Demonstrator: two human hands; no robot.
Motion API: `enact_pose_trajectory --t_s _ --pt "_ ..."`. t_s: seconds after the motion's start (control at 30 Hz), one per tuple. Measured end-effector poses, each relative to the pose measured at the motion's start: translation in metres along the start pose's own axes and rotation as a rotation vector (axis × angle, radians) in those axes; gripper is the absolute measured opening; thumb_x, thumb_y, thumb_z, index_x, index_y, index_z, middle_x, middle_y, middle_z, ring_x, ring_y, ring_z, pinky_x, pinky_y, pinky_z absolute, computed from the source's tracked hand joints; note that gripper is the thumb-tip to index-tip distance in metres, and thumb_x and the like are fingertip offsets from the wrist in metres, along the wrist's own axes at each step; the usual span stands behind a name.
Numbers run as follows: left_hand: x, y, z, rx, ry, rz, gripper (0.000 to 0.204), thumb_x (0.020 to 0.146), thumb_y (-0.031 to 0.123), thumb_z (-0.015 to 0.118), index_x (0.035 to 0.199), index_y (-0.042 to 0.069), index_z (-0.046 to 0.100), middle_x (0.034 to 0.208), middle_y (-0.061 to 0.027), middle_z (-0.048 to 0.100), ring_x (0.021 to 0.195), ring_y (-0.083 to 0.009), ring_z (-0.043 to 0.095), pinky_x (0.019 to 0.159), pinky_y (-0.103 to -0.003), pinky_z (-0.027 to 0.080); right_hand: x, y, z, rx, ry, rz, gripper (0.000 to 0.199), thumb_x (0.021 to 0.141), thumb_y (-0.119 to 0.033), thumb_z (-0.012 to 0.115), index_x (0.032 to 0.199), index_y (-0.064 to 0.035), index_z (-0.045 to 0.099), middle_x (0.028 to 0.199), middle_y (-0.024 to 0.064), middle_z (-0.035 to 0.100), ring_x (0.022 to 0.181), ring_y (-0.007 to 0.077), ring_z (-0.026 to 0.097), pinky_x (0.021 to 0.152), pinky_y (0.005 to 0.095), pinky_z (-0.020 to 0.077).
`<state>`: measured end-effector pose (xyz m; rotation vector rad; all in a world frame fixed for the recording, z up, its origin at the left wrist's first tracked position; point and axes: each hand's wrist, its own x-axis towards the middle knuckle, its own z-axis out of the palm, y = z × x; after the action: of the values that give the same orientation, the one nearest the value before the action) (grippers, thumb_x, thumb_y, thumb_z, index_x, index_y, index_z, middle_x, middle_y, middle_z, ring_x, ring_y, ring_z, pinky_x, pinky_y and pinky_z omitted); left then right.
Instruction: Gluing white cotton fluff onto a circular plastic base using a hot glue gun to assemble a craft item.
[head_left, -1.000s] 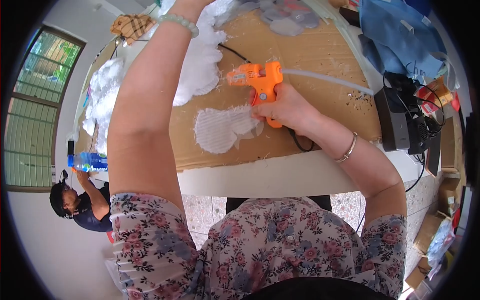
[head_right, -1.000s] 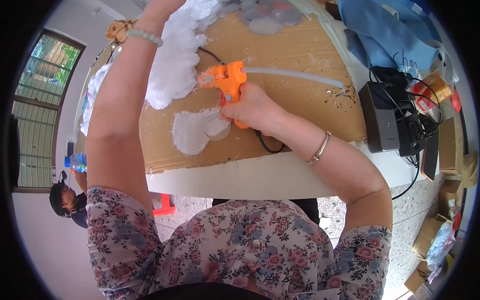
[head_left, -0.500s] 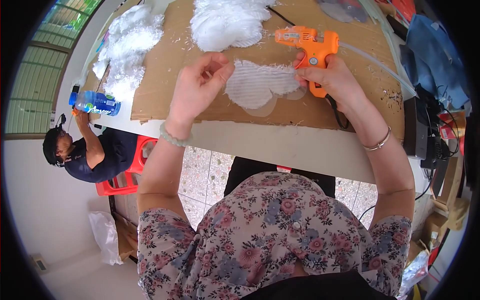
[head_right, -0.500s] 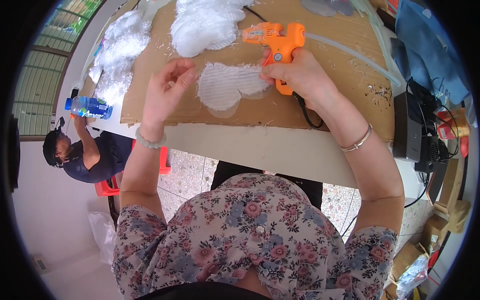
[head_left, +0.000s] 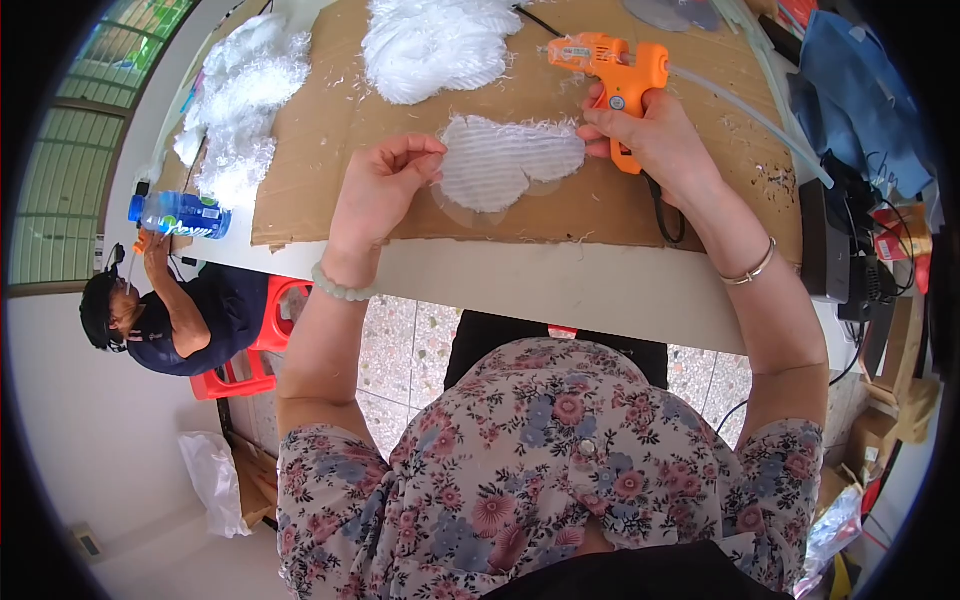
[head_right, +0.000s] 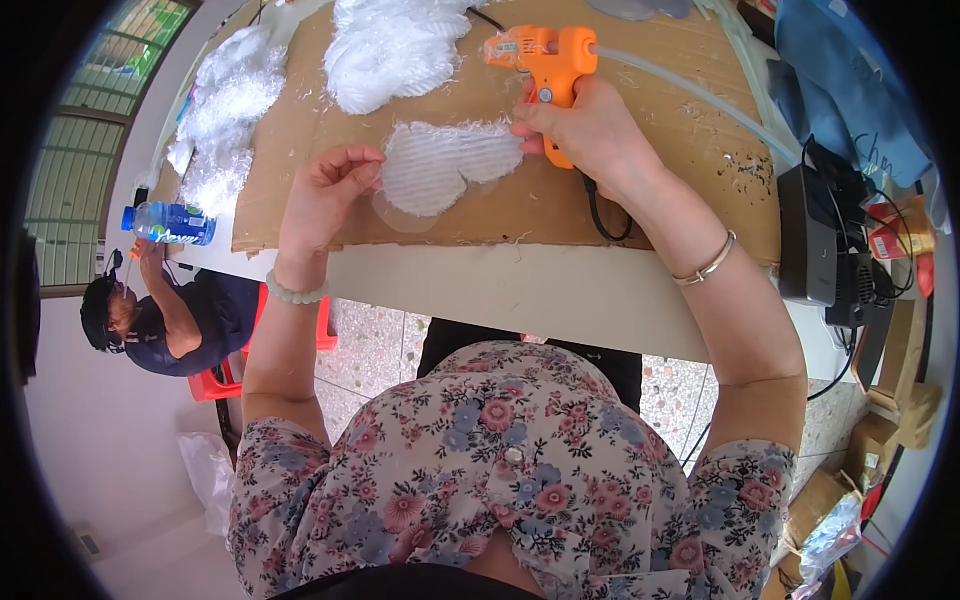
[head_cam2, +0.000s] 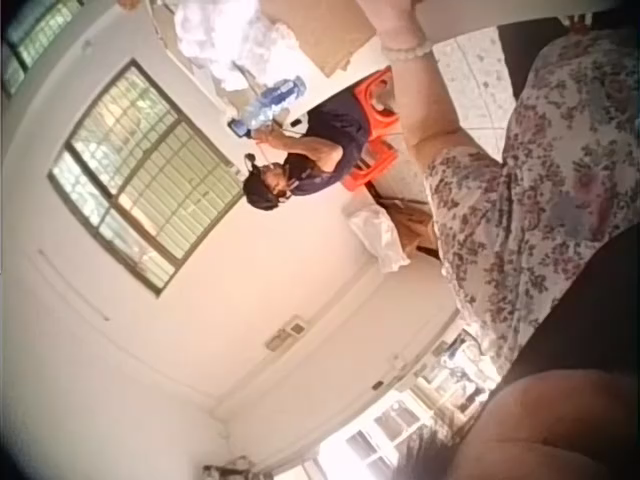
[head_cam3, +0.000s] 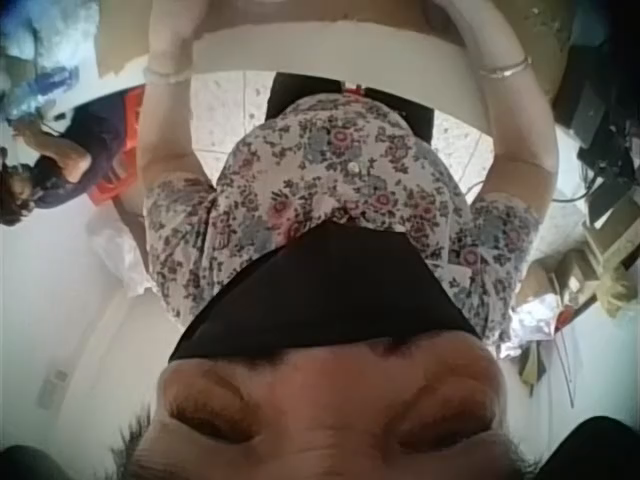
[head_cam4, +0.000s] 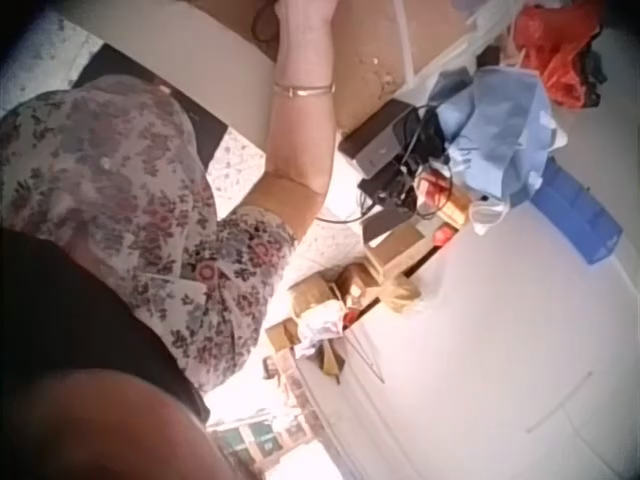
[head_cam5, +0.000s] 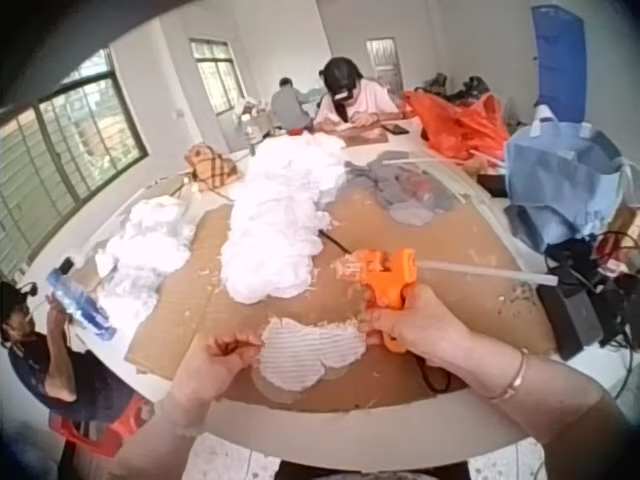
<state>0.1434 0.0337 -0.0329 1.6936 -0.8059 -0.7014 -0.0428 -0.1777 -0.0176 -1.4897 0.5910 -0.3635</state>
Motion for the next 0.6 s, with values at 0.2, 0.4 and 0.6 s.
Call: enact_pose_trajectory --t_s 0.2,0.4,0.6 --pt "0.013 0.002 0.000 -0.032 0.030 -0.009 0.012 0.085 0.002 0.060 0.096 -0.001 0.065 0.080 -0.0012 0.063 0.072 -0.0072 0.057 0.067 -0.019 0.045 0.000 0.001 -0.001 0.006 0.013 0.015 0.024 0.086 -0.012 0.061 0.106 -0.0009 0.054 0.099 0.0038 0.060 0.086 0.0143 0.063 0.072 0.0260 0.0540" --pt "0.021 0.009 0.004 -0.020 0.067 -0.027 0.014 0.085 0.006 0.062 0.096 0.000 0.065 0.078 -0.0012 0.063 0.071 -0.0068 0.057 0.065 -0.019 0.044 -0.001 0.000 -0.002 0.011 0.028 0.003 0.024 0.086 -0.013 0.061 0.106 -0.0003 0.054 0.099 0.0045 0.060 0.086 0.0146 0.063 0.073 0.0258 0.0536" --pt "0.023 0.003 0.008 0.008 0.110 -0.016 0.014 0.084 0.007 0.063 0.095 -0.002 0.066 0.076 -0.0019 0.063 0.070 -0.0066 0.057 0.062 -0.019 0.042 -0.002 0.001 0.000 0.036 0.009 0.008 0.024 0.087 -0.012 0.061 0.106 -0.0002 0.054 0.100 0.0050 0.060 0.087 0.0157 0.063 0.074 0.0257 0.0530"
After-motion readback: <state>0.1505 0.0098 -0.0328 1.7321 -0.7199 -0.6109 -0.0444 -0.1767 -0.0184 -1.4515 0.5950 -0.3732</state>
